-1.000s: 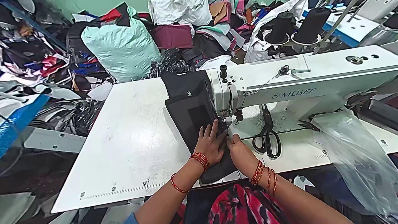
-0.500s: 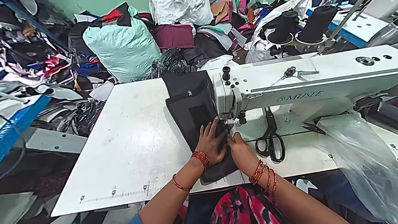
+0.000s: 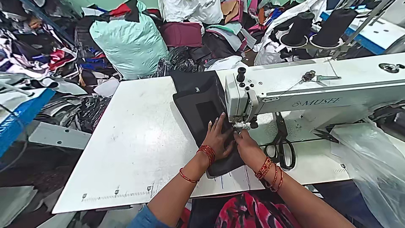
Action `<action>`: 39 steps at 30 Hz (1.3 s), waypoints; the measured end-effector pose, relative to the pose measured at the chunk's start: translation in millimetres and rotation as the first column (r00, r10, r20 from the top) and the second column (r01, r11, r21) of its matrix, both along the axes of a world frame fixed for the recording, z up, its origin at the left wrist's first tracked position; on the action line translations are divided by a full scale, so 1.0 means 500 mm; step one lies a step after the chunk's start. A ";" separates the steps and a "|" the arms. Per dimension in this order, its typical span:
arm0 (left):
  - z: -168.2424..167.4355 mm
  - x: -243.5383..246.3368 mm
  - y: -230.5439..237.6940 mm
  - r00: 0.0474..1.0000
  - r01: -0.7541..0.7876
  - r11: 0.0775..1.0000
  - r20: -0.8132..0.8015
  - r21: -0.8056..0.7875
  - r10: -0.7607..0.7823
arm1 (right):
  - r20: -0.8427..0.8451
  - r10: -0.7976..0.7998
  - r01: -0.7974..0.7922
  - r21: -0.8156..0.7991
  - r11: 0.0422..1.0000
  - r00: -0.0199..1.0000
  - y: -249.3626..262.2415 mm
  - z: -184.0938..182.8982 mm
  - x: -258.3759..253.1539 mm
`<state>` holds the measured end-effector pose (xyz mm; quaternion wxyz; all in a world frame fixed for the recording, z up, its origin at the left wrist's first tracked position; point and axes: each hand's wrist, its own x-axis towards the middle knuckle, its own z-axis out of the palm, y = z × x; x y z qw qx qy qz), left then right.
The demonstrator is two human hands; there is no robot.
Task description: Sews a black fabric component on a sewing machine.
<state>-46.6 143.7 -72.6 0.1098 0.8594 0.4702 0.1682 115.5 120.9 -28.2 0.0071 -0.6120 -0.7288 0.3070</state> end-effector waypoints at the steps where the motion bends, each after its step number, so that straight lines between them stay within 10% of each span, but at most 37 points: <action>1: 0.001 0.000 -0.001 1.000 0.001 1.000 0.001 -0.005 -0.001 | -0.008 -0.002 0.002 0.004 1.000 1.000 0.000 -0.001 0.001; 11: 0.024 0.002 0.028 0.989 -0.025 0.984 -0.147 -0.176 -0.001 | 0.033 -0.020 0.022 -0.040 0.999 0.999 0.029 0.005 -0.008; 19: -0.009 0.006 -0.025 1.000 -0.016 0.999 -0.017 0.040 0.016 | -0.252 -0.138 0.178 0.144 0.973 0.958 -0.018 -0.031 0.048; 24: 0.019 0.012 -0.118 0.992 -0.021 0.949 0.114 -0.314 0.059 | -0.314 -0.163 0.215 0.139 0.967 0.935 -0.072 -0.044 0.087; 33: 0.080 0.044 -0.135 0.932 -0.047 0.878 -0.338 -0.476 -0.133 | -0.308 -0.127 0.262 0.447 0.855 0.943 -0.143 -0.054 0.122; 39: 0.104 0.050 -0.129 0.937 -0.067 0.862 -0.329 -0.502 -0.119 | -0.288 -0.026 0.146 0.404 0.903 0.957 -0.173 -0.045 0.089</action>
